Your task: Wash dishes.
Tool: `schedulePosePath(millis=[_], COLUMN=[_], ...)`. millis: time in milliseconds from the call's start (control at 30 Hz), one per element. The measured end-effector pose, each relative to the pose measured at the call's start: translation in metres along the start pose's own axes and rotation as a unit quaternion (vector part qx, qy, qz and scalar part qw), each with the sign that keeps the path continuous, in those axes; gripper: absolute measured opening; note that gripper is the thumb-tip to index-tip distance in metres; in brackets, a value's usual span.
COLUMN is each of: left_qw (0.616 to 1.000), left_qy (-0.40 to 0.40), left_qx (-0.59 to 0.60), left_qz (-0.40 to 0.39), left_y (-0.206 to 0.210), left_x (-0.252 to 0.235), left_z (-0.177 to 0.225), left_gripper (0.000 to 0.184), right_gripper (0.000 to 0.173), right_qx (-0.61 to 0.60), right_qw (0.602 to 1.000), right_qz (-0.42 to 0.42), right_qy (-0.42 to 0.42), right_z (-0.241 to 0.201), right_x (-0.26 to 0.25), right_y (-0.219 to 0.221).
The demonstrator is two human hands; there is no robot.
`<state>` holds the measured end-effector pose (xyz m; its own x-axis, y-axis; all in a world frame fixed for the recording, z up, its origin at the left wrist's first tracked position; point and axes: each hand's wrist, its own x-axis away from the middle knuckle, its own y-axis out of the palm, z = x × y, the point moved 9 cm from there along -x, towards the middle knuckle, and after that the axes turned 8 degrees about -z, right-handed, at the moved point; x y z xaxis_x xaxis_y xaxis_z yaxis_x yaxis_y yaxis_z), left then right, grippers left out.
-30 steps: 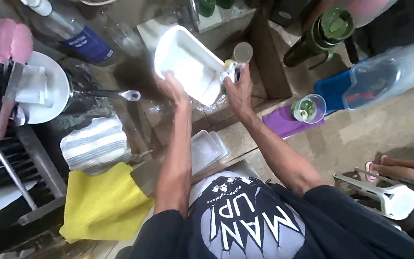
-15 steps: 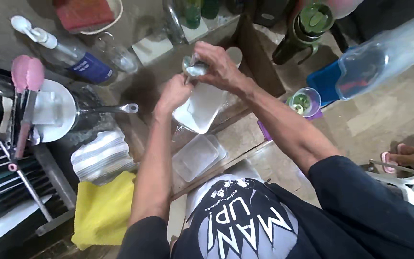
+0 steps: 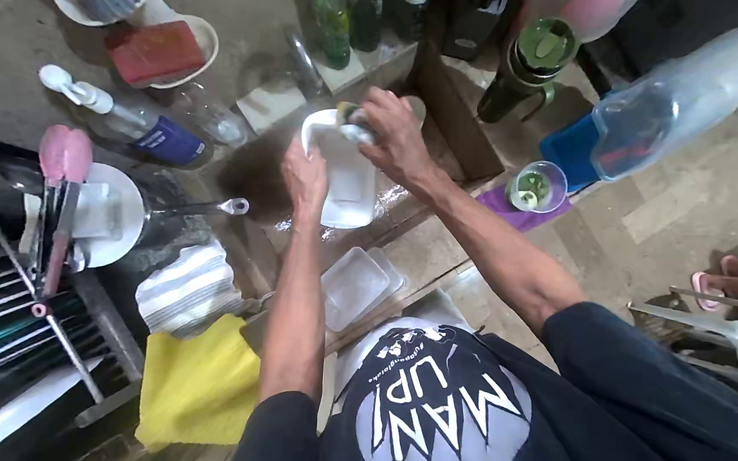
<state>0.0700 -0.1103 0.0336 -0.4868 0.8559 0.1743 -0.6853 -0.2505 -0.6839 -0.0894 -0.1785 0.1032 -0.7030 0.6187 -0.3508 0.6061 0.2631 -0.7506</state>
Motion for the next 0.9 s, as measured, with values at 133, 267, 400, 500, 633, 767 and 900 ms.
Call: schedulePosePath(millis=[133, 267, 400, 500, 633, 767, 900], left_qw=[0.988, 0.949, 0.883, 0.876, 0.905, 0.928, 0.940], left_qy=[-0.047, -0.097, -0.136, -0.119, -0.058, 0.007, 0.123], left_qx=[0.137, 0.296, 0.448, 0.467, 0.420, 0.371, 0.317], left_qz=[0.055, 0.054, 0.029, 0.004, -0.013, -0.007, -0.035], left_y=[-0.003, 0.022, 0.035, 0.046, 0.058, 0.044, 0.029], left_x=[-0.002, -0.007, -0.007, -0.001, 0.003, -0.009, -0.008], left_z=[-0.034, -0.042, -0.052, -0.061, -0.052, -0.049, -0.017], left_gripper=[0.044, 0.042, 0.041, 0.033, 0.029, 0.034, 0.021], right_gripper=[0.022, 0.029, 0.030, 0.030, 0.031, 0.029, 0.036], right_qx=[-0.213, -0.254, -0.265, -0.269, -0.200, -0.267, -0.288], right_qw=[0.972, 0.959, 0.960, 0.961, 0.976, 0.963, 0.934], right_qz=[0.049, 0.084, 0.079, 0.063, 0.090, -0.023, -0.187], right_qy=[0.084, 0.090, 0.038, 0.000, -0.004, 0.039, 0.095], right_z=[0.030, 0.023, -0.002, -0.004, -0.001, 0.004, 0.010], right_x=[0.014, -0.001, 0.064, 0.094, 0.045, -0.007, -0.026], right_y=[-0.013, -0.011, 0.029, 0.037, 0.021, 0.025, 0.046])
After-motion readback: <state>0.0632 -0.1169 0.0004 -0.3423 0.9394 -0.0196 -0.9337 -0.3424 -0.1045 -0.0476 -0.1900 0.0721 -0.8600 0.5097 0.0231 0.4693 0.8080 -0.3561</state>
